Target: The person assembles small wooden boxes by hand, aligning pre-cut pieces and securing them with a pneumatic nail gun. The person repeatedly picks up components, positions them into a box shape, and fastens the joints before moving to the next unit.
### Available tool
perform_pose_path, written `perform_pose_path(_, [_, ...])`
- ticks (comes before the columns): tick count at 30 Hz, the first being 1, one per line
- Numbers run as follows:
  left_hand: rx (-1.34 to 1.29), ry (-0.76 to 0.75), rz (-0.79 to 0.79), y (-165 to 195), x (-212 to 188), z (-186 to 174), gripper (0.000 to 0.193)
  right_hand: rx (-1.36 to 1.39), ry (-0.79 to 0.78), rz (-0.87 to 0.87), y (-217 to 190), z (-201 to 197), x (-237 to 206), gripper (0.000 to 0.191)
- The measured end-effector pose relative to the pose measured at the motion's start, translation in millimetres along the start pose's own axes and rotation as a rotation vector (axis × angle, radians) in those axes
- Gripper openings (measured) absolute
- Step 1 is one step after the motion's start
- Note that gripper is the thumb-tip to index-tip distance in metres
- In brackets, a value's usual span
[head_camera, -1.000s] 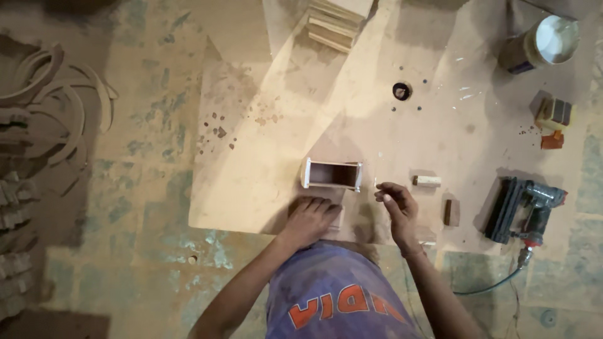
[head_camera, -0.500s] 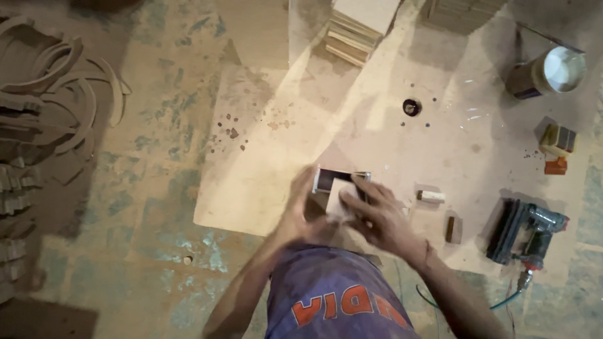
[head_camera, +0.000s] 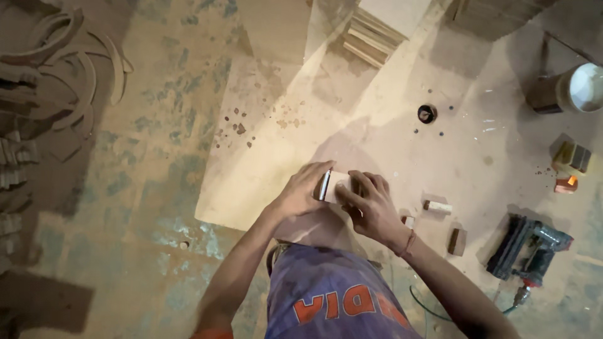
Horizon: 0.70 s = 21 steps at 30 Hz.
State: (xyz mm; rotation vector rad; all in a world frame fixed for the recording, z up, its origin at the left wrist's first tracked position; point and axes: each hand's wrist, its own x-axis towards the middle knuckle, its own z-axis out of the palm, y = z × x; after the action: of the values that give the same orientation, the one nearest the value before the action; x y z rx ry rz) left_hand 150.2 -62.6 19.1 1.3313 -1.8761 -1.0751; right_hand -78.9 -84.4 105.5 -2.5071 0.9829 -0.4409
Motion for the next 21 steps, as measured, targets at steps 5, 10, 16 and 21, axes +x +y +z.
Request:
perform_pose_path(5, [0.039, -0.036, -0.045, 2, 0, 0, 0.101, 0.020, 0.010, -0.013, 1, 3, 0, 0.059])
perform_pose_path(10, [0.059, -0.041, -0.034, 0, 4, 2, 0.099, 0.078, -0.001, -0.022, 3, 6, 2, 0.064])
perform_pose_path(16, [0.104, -0.083, -0.027, -5, 4, 1, 0.096, 0.040, 0.029, -0.071, 5, 11, 5, 0.063])
perform_pose_path(21, [0.111, -0.107, -0.082, 8, 7, -4, 0.097, 0.033, 0.061, -0.070, -1, 13, 8, 0.061])
